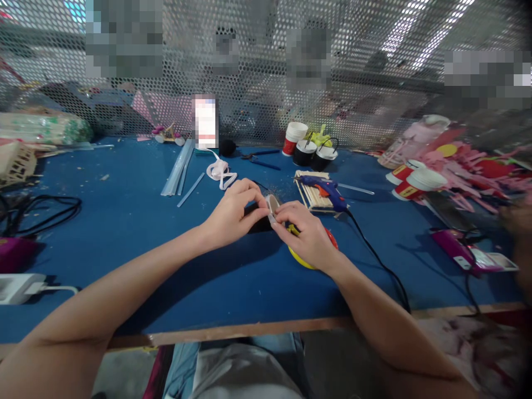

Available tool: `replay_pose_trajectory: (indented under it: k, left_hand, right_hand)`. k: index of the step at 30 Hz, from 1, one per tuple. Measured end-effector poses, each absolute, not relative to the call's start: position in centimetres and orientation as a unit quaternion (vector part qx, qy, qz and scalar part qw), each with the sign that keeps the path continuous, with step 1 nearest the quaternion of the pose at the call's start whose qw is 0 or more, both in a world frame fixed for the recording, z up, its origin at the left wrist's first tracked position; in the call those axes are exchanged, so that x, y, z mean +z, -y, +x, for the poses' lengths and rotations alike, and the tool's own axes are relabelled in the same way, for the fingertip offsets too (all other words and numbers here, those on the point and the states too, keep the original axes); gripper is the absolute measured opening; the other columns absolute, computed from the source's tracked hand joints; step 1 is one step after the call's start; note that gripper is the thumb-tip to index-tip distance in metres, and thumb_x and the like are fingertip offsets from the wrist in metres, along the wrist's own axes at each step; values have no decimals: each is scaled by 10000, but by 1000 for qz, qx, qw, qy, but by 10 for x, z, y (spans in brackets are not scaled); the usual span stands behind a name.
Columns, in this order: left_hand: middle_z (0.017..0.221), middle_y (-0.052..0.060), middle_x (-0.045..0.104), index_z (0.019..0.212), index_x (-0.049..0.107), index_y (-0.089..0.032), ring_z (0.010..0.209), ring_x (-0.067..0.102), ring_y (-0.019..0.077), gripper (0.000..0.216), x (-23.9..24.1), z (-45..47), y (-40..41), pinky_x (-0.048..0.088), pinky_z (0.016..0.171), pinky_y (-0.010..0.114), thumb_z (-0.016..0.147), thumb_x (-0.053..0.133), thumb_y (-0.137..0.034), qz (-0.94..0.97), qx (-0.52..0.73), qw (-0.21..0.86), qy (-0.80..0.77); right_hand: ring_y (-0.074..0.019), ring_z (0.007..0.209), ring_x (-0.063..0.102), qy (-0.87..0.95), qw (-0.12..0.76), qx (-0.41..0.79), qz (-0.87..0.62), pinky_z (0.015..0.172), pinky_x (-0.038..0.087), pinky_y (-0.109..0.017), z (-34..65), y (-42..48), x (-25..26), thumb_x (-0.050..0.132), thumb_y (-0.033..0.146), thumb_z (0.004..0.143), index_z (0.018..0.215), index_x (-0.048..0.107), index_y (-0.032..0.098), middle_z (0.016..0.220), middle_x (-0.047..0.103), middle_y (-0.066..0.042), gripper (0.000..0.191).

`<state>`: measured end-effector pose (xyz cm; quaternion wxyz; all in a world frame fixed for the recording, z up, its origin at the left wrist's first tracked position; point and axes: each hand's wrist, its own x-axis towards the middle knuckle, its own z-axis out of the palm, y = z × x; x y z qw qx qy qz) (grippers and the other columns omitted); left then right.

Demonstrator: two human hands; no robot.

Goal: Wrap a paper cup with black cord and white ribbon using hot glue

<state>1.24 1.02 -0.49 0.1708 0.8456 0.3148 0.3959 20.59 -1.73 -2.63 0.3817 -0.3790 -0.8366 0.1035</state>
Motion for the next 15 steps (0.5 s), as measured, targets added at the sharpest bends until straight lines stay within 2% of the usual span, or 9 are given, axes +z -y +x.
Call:
replay_pose_trajectory:
  k: [6, 15]
  left_hand:
    - [841, 48, 522, 759, 548, -156, 854, 513, 183, 79, -1, 14, -5, 426, 806, 355, 830, 559, -189, 838, 373, 159, -365]
    - [847, 49, 520, 748, 548, -152, 862, 509, 192, 85, -1, 14, -6, 417, 819, 376, 825, 564, -183, 837, 353, 175, -380]
  right_hand:
    - [-198, 901, 556, 840, 381, 102, -372, 777, 439, -377, 206, 17, -26, 522, 215, 850, 768, 517, 212, 837, 604, -53, 82]
    - [-196, 922, 554, 853, 372, 101, -351, 782, 440, -373, 203, 21, -22, 527, 176, 844, 764, 493, 212, 801, 606, -45, 94]
